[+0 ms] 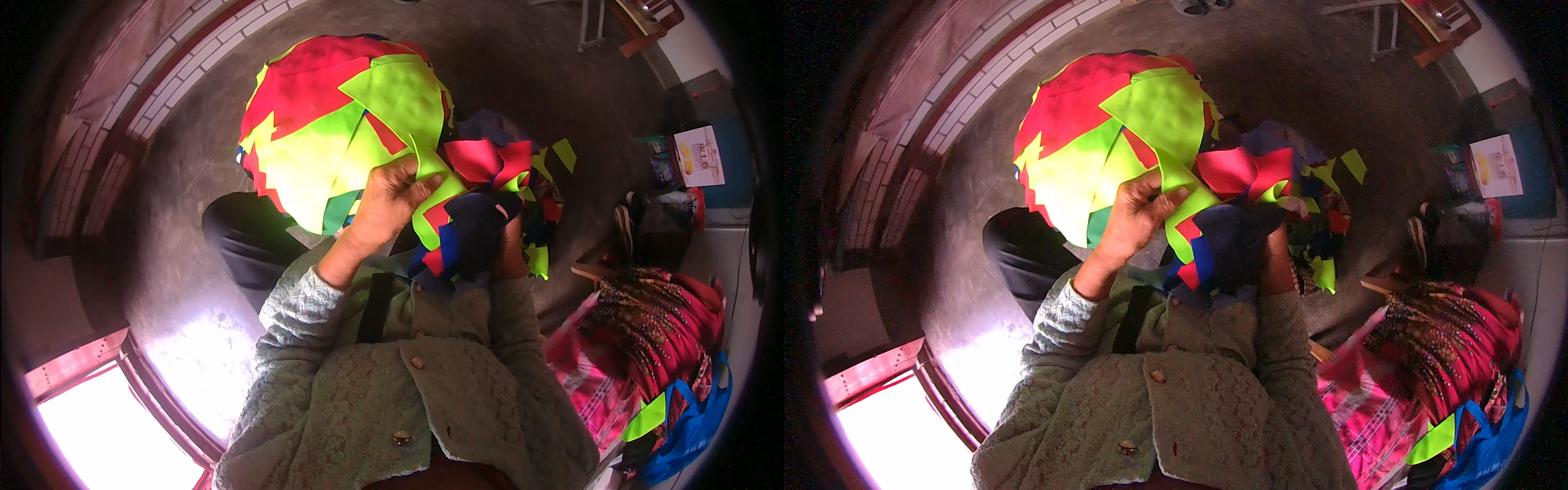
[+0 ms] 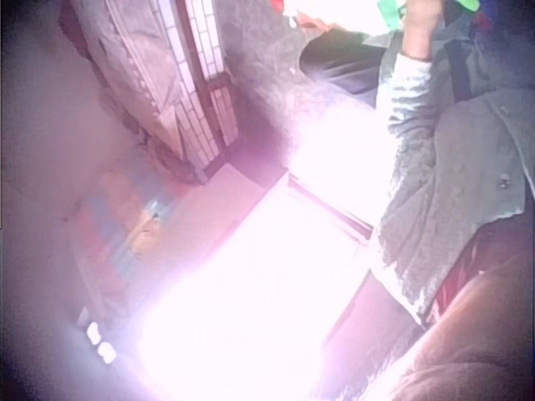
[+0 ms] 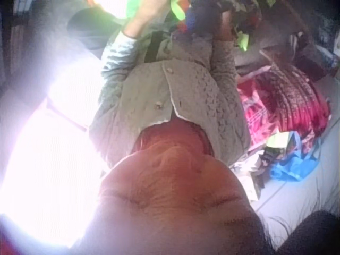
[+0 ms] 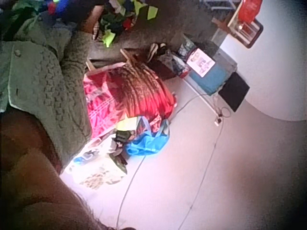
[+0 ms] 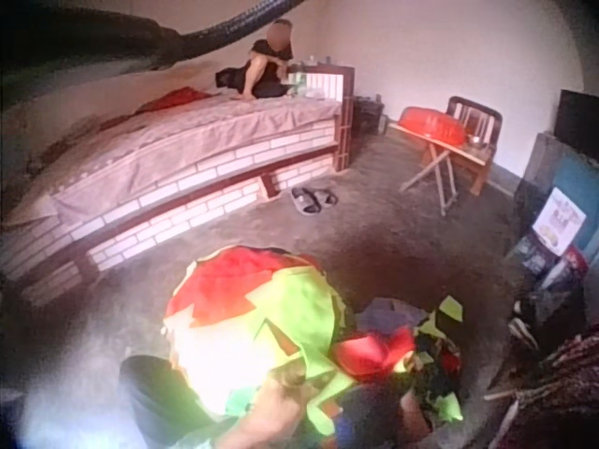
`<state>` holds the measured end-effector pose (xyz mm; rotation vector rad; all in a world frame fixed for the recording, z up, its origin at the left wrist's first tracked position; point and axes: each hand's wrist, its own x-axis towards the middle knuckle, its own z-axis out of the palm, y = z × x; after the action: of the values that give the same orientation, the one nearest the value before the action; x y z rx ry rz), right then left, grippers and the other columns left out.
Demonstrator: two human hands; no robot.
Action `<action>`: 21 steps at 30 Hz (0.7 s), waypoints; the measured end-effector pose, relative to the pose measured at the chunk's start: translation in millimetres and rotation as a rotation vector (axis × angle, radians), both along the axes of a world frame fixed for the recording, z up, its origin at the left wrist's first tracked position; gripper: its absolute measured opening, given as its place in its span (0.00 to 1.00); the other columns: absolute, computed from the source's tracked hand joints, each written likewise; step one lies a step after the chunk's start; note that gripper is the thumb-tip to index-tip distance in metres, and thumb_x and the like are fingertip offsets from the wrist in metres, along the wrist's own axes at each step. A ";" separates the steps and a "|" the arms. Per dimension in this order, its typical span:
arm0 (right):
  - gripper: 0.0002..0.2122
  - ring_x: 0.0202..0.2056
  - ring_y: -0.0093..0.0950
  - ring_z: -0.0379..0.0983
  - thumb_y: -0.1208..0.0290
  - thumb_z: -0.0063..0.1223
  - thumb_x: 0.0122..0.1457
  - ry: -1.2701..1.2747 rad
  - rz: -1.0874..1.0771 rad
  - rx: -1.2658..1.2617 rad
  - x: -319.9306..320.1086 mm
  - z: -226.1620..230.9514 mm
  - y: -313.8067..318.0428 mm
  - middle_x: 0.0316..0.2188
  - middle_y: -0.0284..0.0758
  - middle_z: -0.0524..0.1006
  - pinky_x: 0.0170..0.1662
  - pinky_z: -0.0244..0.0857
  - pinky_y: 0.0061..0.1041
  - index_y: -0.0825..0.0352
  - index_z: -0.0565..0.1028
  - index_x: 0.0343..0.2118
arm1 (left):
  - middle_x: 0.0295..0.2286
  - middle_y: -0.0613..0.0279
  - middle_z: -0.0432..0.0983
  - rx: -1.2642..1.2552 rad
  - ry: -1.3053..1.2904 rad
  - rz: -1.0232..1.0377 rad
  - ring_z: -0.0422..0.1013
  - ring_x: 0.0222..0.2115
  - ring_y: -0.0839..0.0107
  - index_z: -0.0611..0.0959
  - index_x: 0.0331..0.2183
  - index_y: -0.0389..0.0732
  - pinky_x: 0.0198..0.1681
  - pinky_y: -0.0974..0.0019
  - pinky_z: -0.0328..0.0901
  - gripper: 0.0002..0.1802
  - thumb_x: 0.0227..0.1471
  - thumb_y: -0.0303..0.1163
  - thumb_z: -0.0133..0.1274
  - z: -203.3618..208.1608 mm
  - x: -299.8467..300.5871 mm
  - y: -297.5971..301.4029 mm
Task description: The person sits on the floor and assembles a spherical object by attaching colorful fabric pieces to its surface. They repeatedly pick up individual pieces, press them onto the ball, and adjust their placement by hand.
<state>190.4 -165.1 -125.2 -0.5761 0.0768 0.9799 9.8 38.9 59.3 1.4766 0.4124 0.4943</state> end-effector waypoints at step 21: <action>0.19 0.43 0.31 0.72 0.55 0.42 0.61 0.055 0.147 0.196 -4.6 -0.1 14.2 0.42 0.38 0.75 0.49 0.67 0.32 0.68 0.72 0.44 | 0.45 0.56 0.73 -0.646 -0.614 0.256 0.68 0.47 0.63 0.73 0.47 0.35 0.55 0.58 0.59 0.19 0.57 0.35 0.48 46.4 -51.3 87.8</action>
<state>185.8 -150.9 -125.4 -0.3785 -0.0130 1.1315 -41.5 126.7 105.7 0.6043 0.2322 0.8874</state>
